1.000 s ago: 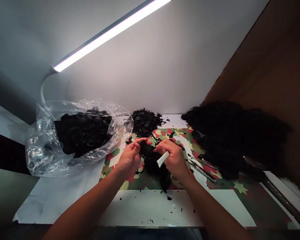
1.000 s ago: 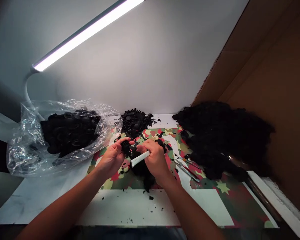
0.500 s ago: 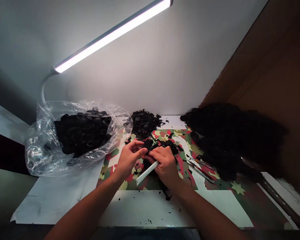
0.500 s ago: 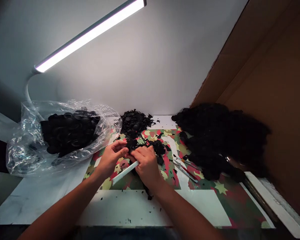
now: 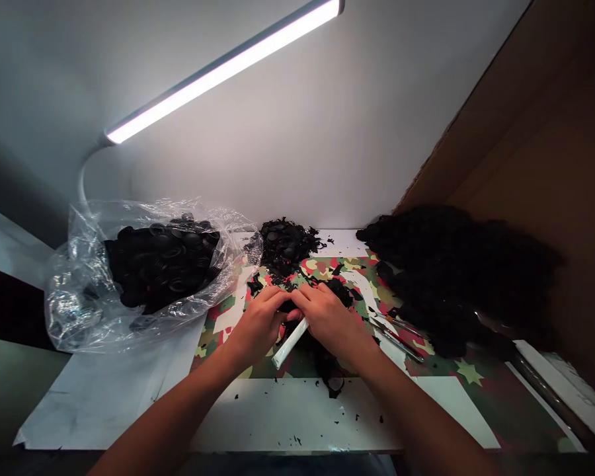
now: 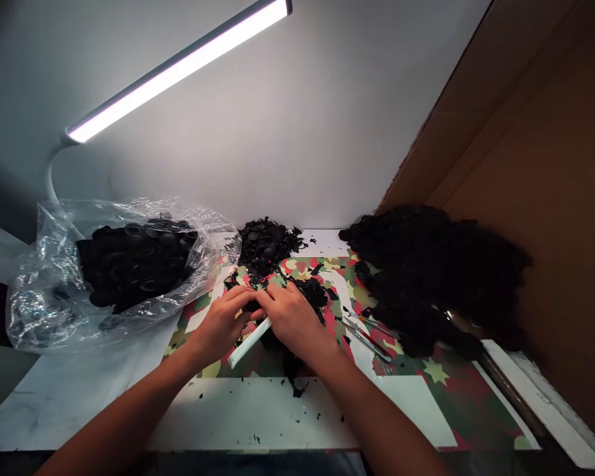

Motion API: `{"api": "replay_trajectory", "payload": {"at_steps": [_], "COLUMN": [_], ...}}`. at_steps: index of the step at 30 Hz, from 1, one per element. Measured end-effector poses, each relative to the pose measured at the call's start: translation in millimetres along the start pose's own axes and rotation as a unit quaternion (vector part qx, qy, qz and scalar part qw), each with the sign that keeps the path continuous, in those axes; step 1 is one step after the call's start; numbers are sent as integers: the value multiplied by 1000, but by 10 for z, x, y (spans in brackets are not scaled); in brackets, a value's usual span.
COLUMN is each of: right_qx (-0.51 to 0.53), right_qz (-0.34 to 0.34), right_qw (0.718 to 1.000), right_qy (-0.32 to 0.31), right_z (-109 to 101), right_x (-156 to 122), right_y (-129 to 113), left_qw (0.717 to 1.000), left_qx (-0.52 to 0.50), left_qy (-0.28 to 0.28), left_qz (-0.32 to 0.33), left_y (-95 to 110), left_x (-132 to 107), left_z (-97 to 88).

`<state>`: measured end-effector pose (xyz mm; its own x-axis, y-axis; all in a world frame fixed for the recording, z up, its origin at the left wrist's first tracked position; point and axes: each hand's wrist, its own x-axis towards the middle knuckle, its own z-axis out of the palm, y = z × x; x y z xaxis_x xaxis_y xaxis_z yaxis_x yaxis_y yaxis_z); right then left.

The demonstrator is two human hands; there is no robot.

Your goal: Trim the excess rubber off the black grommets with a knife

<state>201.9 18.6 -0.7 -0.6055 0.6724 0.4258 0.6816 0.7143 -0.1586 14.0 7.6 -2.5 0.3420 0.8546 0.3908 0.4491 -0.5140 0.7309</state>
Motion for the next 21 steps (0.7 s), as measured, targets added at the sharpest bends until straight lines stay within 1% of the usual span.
{"api": "replay_trajectory", "payload": {"at_steps": [2,3,6,8,11,12,14,15,16,17,18,20,21], "right_qx": [12,24,39,22,-2,-4,10,24,38,50,53,49,60], "right_qz": [-19,-28,-39,-55,-94,-106,-134,-144,-144,-128,-88,27,68], "right_qw": [1000,999,996,992,987,986,985,984,984,985,989,994,993], "right_qy": [2,11,69,108,130,127,110,104,100,104,110,94,80], "right_z": [22,31,48,45,32,33,47,60,76,92,104,111,105], "right_x": [-15,-22,-21,-8,-15,-35,-97,-132,-164,-187,-200,-193,-179], "right_y": [13,20,16,-22,-136,-183,-262,-281,-279,-253,-203,-55,23], "left_qw": [1000,1000,988,964,908,888,853,841,836,839,849,873,884], "left_qx": [-11,-26,-122,-217,-353,-387,-433,-443,-447,-445,-437,-411,-396], "left_qy": [-1,-1,10,19,35,58,141,190,219,226,215,181,168], "left_qz": [1,-11,-90,-151,-223,-241,-253,-245,-231,-216,-206,-191,-186], "left_y": [19,23,4,-30,-89,-111,-160,-185,-208,-225,-235,-226,-207], "left_x": [0,2,3,0,37,67,143,178,204,214,208,152,111], "left_z": [-15,-25,-24,21,94,93,33,-23,-84,-142,-187,-220,-209]}}
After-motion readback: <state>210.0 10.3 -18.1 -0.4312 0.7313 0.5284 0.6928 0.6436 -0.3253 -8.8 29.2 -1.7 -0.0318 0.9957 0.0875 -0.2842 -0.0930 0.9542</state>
